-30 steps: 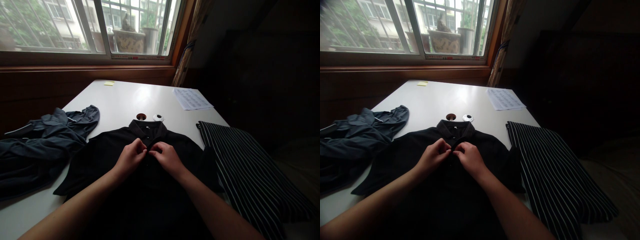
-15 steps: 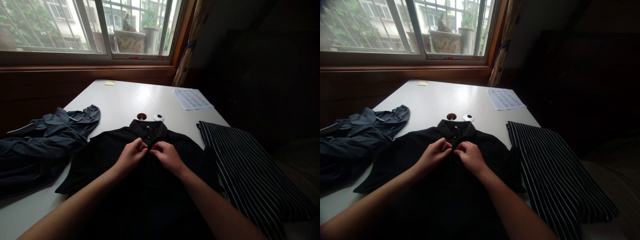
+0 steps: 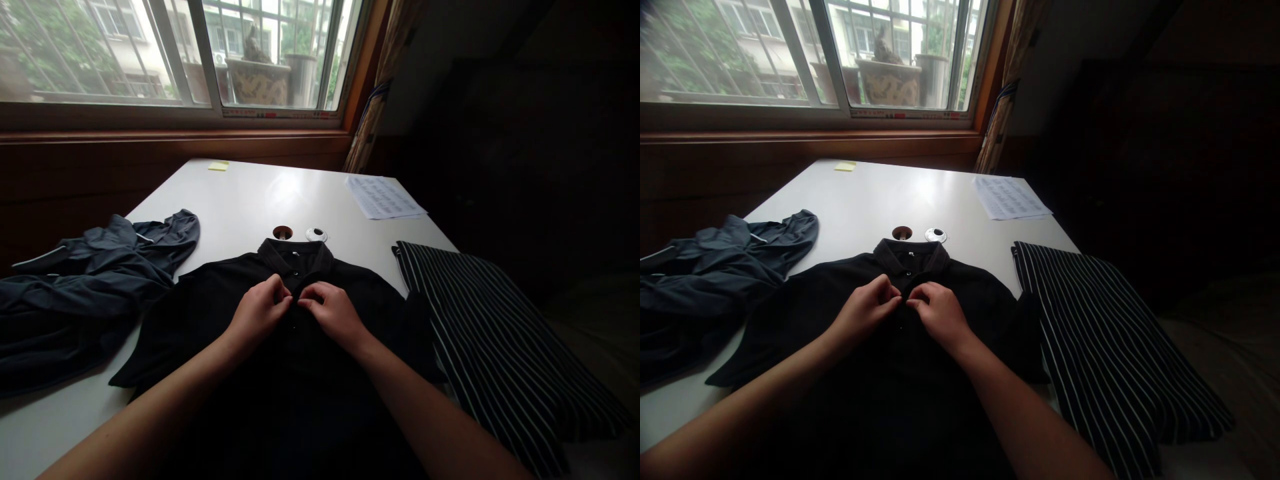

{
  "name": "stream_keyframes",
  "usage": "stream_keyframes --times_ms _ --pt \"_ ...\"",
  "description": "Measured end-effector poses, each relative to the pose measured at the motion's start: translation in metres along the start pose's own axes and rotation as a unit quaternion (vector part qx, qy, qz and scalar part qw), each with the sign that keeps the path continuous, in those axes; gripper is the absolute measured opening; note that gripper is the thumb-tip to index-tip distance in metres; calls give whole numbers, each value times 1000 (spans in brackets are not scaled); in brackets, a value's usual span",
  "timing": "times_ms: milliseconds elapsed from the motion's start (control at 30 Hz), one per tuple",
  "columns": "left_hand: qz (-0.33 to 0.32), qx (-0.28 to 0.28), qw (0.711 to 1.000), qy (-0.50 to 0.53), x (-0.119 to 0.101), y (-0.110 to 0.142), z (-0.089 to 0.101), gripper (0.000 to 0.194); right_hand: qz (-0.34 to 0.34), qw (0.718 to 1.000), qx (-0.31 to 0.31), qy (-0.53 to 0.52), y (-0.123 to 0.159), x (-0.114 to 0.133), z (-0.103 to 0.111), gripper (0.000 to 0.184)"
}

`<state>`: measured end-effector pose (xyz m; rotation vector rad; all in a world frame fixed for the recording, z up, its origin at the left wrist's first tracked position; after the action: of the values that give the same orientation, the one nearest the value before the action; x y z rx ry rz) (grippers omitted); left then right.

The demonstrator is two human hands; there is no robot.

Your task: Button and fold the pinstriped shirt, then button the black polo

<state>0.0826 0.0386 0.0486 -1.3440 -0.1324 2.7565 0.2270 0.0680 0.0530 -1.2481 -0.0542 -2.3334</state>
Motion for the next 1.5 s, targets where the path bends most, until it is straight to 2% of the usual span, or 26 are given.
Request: stream_keyframes --times_ms 133,300,667,900,1067,1300,1500 --pt "-10 -11 999 -35 -3 1 3 10 14 1000 -8 -7 1 2 1 7" --pt "-21 -14 997 -80 -5 1 6 11 8 999 -49 -17 1 -1 8 7" --pt "-95 -3 985 -141 -14 2 2 13 34 998 -41 44 4 1 5 12" --pt "-111 -1 984 -141 -13 3 1 10 46 990 -44 124 5 -2 10 15" --pt "-154 -5 978 -142 -16 5 -1 21 34 987 -53 149 5 -9 14 15" --pt "-191 22 967 -165 -19 6 -7 23 15 988 -59 142 4 -13 16 14" --pt "-209 26 966 -148 -22 7 -7 21 2 989 -92 113 5 -15 22 16"
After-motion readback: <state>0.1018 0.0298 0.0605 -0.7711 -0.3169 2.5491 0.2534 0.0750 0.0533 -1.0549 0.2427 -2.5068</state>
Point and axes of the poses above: each hand's wrist, its own y-axis away from the middle knuckle, its own z-axis out of the back of the hand, x = y × z, the point moved 9 cm from there along -y, towards the middle knuckle
